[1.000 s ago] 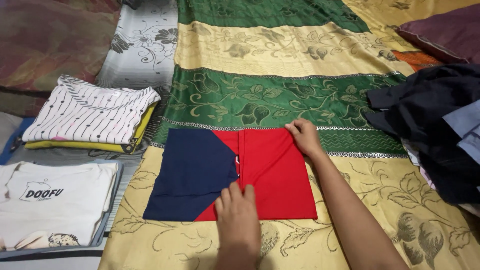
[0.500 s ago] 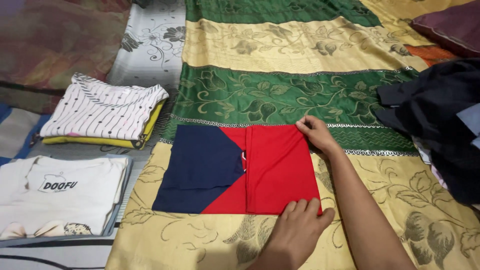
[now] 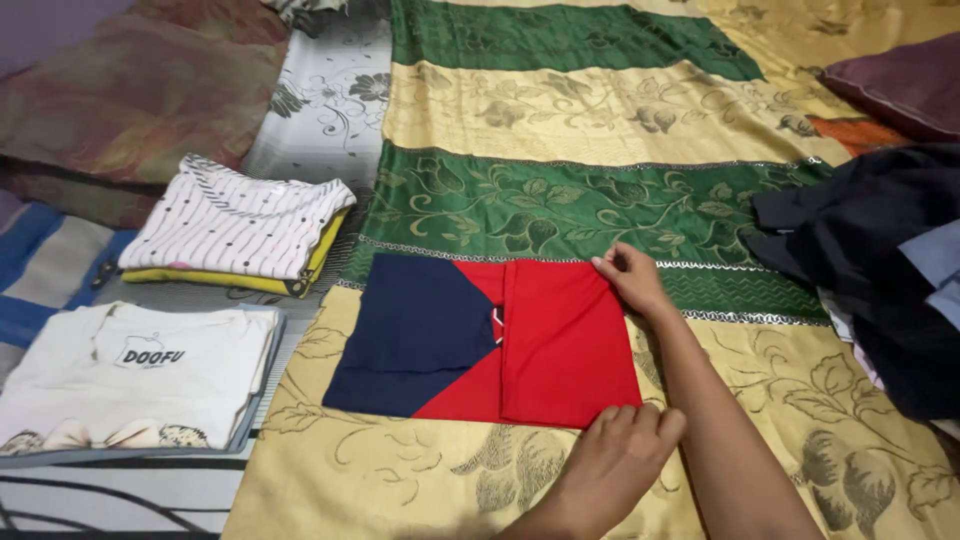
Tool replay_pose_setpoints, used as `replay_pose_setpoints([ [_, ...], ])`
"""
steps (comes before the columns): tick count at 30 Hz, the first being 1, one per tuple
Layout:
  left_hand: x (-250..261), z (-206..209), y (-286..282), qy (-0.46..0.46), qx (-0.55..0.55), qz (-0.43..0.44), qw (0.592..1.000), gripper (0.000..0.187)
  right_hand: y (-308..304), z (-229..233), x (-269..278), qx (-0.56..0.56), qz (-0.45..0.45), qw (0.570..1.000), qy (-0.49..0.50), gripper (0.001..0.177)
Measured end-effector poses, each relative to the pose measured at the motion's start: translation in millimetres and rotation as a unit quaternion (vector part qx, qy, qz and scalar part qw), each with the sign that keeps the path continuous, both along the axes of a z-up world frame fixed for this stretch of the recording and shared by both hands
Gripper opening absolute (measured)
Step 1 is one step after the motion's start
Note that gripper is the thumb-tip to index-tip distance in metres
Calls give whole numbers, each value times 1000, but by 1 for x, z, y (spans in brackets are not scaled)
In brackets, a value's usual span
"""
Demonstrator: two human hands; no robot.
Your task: Folding various t-shirts and shirts on a bed and organizing them into stacks.
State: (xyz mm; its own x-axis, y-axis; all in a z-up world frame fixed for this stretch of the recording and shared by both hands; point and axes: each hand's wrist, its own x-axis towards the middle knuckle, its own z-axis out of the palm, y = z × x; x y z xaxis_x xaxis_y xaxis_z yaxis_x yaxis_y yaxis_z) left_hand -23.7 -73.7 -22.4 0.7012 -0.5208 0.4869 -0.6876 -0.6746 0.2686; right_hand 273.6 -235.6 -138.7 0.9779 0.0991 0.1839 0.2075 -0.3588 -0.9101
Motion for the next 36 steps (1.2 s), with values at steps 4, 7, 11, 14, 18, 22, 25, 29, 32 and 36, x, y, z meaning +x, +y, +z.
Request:
replay_pose_setpoints([
  [4,-5,9,0,-20,-39,-16,999,22,-7,-10,9,-29,-52,995,-74,27],
  [7,-12,28,7,18,-77,-6,997,19,-13,-15,17,-5,-87,990,-110,25],
  [11,-14,42,23,61,-183,16,981,19,-4,33,6,132,-51,984,-112,24],
  [14,-16,56,51,104,-308,46,945,19,29,104,-21,266,-26,963,13,22],
  [18,-17,69,106,97,-407,85,904,15,72,146,-2,293,24,950,99,19],
  [22,-17,74,168,173,-483,164,843,15,153,177,9,263,109,951,122,24],
  [25,-14,66,206,152,-496,225,825,16,209,164,26,233,146,950,147,27],
  [29,-4,36,250,141,-470,296,819,17,274,127,37,189,181,950,169,29],
  [32,0,20,274,182,-425,358,811,20,307,97,37,148,176,955,186,30],
  [36,-4,26,289,247,-314,431,809,21,323,56,47,118,182,961,171,36],
])
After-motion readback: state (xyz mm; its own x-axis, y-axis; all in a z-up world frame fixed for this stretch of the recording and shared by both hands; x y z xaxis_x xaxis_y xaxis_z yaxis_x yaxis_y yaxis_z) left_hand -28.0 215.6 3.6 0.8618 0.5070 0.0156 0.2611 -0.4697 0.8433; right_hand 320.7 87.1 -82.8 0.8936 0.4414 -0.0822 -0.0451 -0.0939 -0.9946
